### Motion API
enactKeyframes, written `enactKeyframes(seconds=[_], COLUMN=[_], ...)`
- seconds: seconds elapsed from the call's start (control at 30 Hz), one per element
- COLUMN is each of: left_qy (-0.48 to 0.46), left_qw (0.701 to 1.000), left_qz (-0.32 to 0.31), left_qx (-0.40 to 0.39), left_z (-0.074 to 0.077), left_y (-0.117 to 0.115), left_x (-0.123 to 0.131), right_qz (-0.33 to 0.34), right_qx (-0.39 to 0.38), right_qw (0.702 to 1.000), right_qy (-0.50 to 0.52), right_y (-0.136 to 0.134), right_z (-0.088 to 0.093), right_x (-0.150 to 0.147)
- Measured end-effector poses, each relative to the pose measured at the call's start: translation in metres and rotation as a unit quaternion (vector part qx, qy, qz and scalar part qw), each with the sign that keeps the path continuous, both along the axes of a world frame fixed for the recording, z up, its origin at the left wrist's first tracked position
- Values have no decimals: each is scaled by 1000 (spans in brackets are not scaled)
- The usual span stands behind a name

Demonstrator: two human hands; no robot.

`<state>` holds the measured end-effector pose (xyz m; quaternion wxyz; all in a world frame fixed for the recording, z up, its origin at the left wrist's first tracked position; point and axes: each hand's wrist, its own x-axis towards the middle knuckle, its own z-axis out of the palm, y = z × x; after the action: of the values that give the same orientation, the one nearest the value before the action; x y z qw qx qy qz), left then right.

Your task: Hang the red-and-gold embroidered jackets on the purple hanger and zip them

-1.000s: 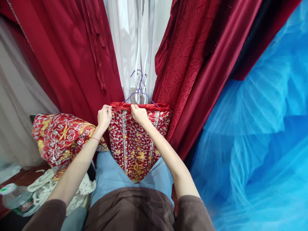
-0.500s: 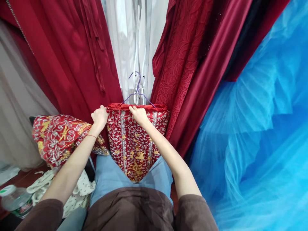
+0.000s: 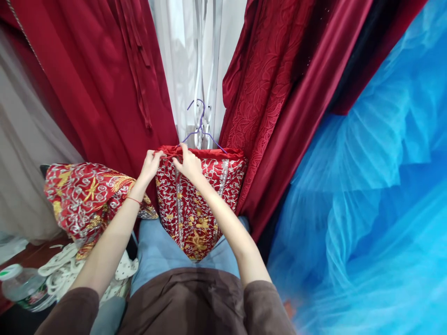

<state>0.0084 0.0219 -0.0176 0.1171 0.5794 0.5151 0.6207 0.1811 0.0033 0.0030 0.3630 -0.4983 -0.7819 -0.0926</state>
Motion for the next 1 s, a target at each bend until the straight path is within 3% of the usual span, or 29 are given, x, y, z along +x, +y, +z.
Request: enactKeyframes(seconds=[0.17,0.37,0.47,0.63,0.8,0.9,1.0], left_qy=[-54,-68,-67,-25,30,28,9], left_qw=[991,986,990,999,998,998,1000], left_qz=[-117,-148,-123,-26,51,55,21], left_qx=[26,30,22,-21,-13,-14,-6], left_z=[-12,-20,-25,-28,-37,-47,-51], left_y=[14,15,13,10,9,8,8], left_x=[6,5,5,9,4,1,1], right_qz=[-46,3,13,12,5,24,79], right_qx=[46,90,97,108,118,104,80], right_qw=[998,995,993,987,985,987,991], right_qy=[-4,-31,-65,-122,-126,-116,-67], right_y=[14,31,32,33,34,32,29], right_z=[-19,-23,-21,-18,-18,-17,-16], right_x=[-31,-21,-16,-18,-19,-15,-3])
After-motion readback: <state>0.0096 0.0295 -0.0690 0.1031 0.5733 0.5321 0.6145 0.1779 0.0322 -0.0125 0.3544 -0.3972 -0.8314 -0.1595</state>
